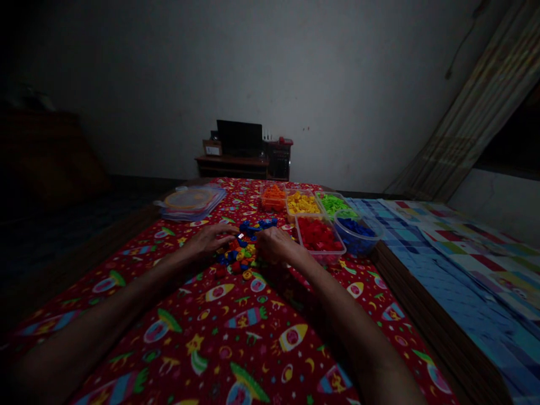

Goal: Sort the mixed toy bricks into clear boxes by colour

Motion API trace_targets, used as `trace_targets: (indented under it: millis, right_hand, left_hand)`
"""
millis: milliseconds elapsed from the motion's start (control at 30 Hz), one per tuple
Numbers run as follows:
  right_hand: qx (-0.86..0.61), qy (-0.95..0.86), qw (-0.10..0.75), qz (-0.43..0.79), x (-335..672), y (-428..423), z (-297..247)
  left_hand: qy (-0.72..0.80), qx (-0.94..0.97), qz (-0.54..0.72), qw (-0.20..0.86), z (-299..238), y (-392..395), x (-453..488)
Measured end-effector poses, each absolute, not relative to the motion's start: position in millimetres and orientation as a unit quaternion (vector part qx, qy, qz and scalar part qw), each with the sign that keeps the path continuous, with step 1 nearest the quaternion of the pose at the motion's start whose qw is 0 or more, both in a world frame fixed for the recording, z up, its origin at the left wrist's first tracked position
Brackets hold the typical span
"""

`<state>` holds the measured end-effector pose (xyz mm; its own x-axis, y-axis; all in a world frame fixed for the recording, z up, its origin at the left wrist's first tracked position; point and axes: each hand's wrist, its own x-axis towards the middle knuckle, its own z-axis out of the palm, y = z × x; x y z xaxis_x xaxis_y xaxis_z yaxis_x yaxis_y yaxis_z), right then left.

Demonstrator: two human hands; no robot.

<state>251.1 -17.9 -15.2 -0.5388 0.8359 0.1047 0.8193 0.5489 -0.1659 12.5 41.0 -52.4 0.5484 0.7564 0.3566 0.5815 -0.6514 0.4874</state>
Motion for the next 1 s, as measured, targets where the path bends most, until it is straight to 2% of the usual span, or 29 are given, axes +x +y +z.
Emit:
trace_targets:
  millis: [167,367,533,667,800,933,1000]
  right_hand:
    - [-0.478,-0.871,0.113,-0.007,244,-22,-13]
    - [-0.363,-0.922,0.111,0.078,224,-32,-20]
    - [-0.413,-0.902,0.059,0.109,238,-33,-6]
    - [-0.487,-0.871,0.035,0.049,252,-29,-1]
    - [-0.539,-0.840,0.048,-0.029,258,-23,-4]
    - [-0.503,-0.860,0.077,-0.043,248,-28,-4]
    - [-0.469,-0.881,0.064,-0.017,238,-34,-4]
  left_hand:
    - [0.319,0.911,0.220,0.140,-54,42,10]
    - [0.360,0.902,0.220,0.091,-58,39,8]
    - [0.405,0.885,0.206,0.100,-48,31,7]
    - [0.419,0.877,0.203,0.118,-38,26,9]
    - [0.437,0.865,0.201,0.141,-29,19,17]
    - [0.401,0.878,0.208,0.160,-33,14,23]
    - [0.367,0.893,0.207,0.160,-40,14,25]
